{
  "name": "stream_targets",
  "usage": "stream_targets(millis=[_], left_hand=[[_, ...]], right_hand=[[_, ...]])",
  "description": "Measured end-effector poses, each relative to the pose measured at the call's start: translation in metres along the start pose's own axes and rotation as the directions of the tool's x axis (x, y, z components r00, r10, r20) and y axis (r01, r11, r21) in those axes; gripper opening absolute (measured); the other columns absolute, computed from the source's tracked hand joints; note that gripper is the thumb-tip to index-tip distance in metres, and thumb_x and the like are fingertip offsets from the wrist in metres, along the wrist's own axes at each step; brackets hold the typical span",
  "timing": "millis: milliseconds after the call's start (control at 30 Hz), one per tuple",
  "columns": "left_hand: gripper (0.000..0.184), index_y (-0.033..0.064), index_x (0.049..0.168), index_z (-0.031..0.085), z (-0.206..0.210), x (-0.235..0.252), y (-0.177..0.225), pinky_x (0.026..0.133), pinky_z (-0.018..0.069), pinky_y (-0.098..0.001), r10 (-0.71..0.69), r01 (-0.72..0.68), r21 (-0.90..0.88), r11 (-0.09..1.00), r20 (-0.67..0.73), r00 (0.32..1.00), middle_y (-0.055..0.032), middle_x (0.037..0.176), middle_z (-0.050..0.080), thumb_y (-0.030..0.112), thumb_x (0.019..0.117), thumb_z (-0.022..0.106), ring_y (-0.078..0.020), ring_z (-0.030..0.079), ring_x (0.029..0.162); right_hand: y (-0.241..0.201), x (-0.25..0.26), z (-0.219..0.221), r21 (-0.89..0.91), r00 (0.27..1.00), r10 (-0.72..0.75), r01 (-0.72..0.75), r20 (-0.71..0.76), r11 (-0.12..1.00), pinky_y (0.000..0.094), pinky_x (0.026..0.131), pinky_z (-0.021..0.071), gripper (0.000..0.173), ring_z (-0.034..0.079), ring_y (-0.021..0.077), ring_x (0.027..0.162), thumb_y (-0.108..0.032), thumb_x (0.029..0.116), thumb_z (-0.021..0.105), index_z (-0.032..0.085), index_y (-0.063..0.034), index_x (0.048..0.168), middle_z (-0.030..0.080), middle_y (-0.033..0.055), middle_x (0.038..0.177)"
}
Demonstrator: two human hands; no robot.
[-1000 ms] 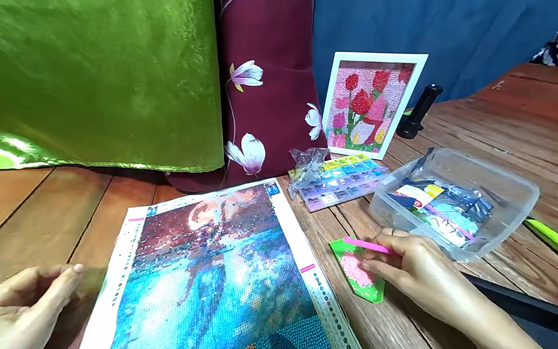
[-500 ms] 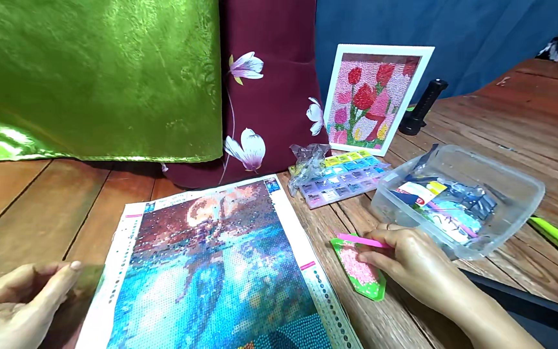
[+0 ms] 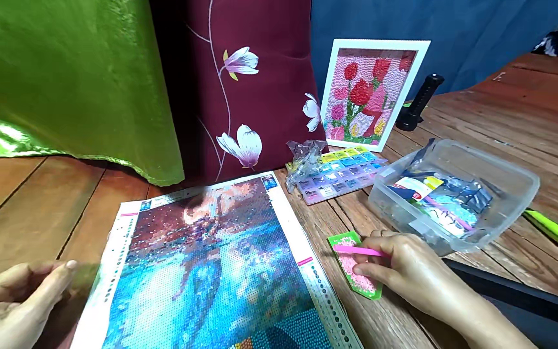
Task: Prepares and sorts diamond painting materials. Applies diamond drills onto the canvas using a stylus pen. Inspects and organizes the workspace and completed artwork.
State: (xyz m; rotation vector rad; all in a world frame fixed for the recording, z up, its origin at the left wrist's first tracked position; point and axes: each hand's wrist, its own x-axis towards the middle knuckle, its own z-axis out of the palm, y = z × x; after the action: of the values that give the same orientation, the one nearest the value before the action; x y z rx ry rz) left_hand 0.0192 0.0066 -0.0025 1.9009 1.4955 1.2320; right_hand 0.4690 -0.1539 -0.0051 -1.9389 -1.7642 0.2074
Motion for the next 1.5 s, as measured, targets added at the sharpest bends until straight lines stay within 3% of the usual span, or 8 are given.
stream_targets(millis=[300, 367, 467, 600, 800, 900, 1200, 1500], left_hand=[[0.008, 0.0036, 0.085, 0.058, 0.002, -0.001, -0.001, 0.058, 0.0479, -0.0114, -0.003, 0.003, -0.02, 1.0, -0.021, 1.0, 0.0142, 0.067, 0.055, 0.003, 0.0927, 0.057, 0.0082, 0.054, 0.059], [0.009, 0.0028, 0.085, 0.058, 0.002, -0.001, -0.001, 0.059, 0.048, -0.0113, -0.019, 0.019, -0.012, 1.0, -0.028, 0.999, 0.0133, 0.067, 0.054, 0.003, 0.0933, 0.057, 0.0079, 0.054, 0.059], [0.011, -0.0028, 0.085, 0.058, 0.002, 0.0, 0.002, 0.06, 0.0482, -0.0118, -0.031, 0.031, 0.007, 0.999, -0.03, 0.999, 0.0092, 0.067, 0.054, 0.003, 0.0936, 0.057, 0.0064, 0.055, 0.06], [0.008, 0.0012, 0.085, 0.059, 0.001, 0.0, -0.001, 0.06, 0.0476, -0.0104, 0.022, -0.021, 0.005, 1.0, -0.014, 1.0, 0.0132, 0.068, 0.054, 0.004, 0.0928, 0.058, 0.009, 0.054, 0.061], [0.007, 0.0032, 0.086, 0.058, 0.002, -0.001, 0.005, 0.059, 0.0472, -0.0102, -0.005, 0.004, -0.009, 1.0, -0.016, 1.0, 0.0147, 0.069, 0.054, 0.003, 0.093, 0.059, 0.0098, 0.053, 0.061], [0.008, 0.0022, 0.086, 0.058, 0.002, -0.001, 0.005, 0.059, 0.0473, -0.0106, -0.003, 0.003, -0.01, 1.0, -0.003, 1.0, 0.0138, 0.069, 0.054, 0.003, 0.0935, 0.058, 0.0093, 0.053, 0.06], [0.009, 0.0041, 0.085, 0.058, 0.001, -0.001, 0.003, 0.059, 0.0471, -0.0114, 0.007, -0.007, 0.02, 1.0, 0.008, 1.0, 0.0141, 0.069, 0.053, 0.007, 0.0936, 0.059, 0.009, 0.053, 0.06], [0.009, 0.0042, 0.085, 0.057, 0.003, -0.001, 0.004, 0.058, 0.0463, -0.0098, -0.003, 0.003, 0.005, 1.0, 0.0, 1.0, 0.0143, 0.068, 0.053, 0.004, 0.0934, 0.058, 0.0095, 0.052, 0.059]], right_hand=[[0.0, 0.0, 0.006, -0.058, 0.996, -0.056, 0.052, -0.067, 0.997, 0.0398, 0.058, 0.0508, 0.019, 0.062, 0.0153, 0.064, -0.032, 0.0839, 0.073, 0.073, -0.0138, 0.078, 0.06, -0.0018, 0.067], [0.003, 0.0, 0.003, -0.006, 0.988, -0.053, 0.052, -0.143, 0.999, 0.0322, 0.057, 0.0496, 0.023, 0.059, 0.0076, 0.062, -0.038, 0.0875, 0.066, 0.071, -0.018, 0.078, 0.058, -0.0068, 0.066], [0.005, 0.0, -0.003, 0.369, 0.988, 0.006, 0.053, -0.157, 0.928, 0.0129, 0.053, 0.0402, 0.025, 0.05, -0.0055, 0.059, -0.036, 0.0992, 0.054, 0.068, -0.0228, 0.082, 0.056, -0.0145, 0.069], [0.008, -0.004, -0.006, 0.673, 0.993, -0.001, 0.083, -0.12, 0.735, 0.0141, 0.071, 0.0509, 0.043, 0.061, -0.0006, 0.08, -0.048, 0.1087, 0.039, 0.072, -0.0233, 0.098, 0.068, -0.0098, 0.092], [0.006, -0.009, 0.007, 0.608, 0.975, 0.035, 0.11, -0.221, 0.786, 0.0091, 0.05, 0.0459, 0.037, 0.054, -0.0057, 0.055, -0.039, 0.1094, 0.041, 0.067, -0.0202, 0.091, 0.059, -0.0125, 0.069], [0.006, -0.01, 0.011, 0.624, 0.961, 0.059, 0.127, -0.269, 0.771, 0.0132, 0.05, 0.0528, 0.037, 0.06, -0.0015, 0.055, -0.038, 0.1091, 0.044, 0.064, -0.0185, 0.086, 0.064, -0.0098, 0.07], [0.016, -0.012, 0.016, 0.36, 0.953, -0.131, 0.227, -0.272, 0.905, 0.0094, 0.052, 0.0473, 0.037, 0.055, -0.007, 0.057, -0.043, 0.1028, 0.053, 0.068, -0.017, 0.081, 0.058, -0.0118, 0.066], [0.017, -0.012, 0.011, 0.446, 0.948, -0.11, 0.241, -0.298, 0.862, 0.0097, 0.051, 0.0483, 0.031, 0.056, -0.0053, 0.056, -0.039, 0.1028, 0.055, 0.065, -0.0192, 0.081, 0.059, -0.0117, 0.067]])
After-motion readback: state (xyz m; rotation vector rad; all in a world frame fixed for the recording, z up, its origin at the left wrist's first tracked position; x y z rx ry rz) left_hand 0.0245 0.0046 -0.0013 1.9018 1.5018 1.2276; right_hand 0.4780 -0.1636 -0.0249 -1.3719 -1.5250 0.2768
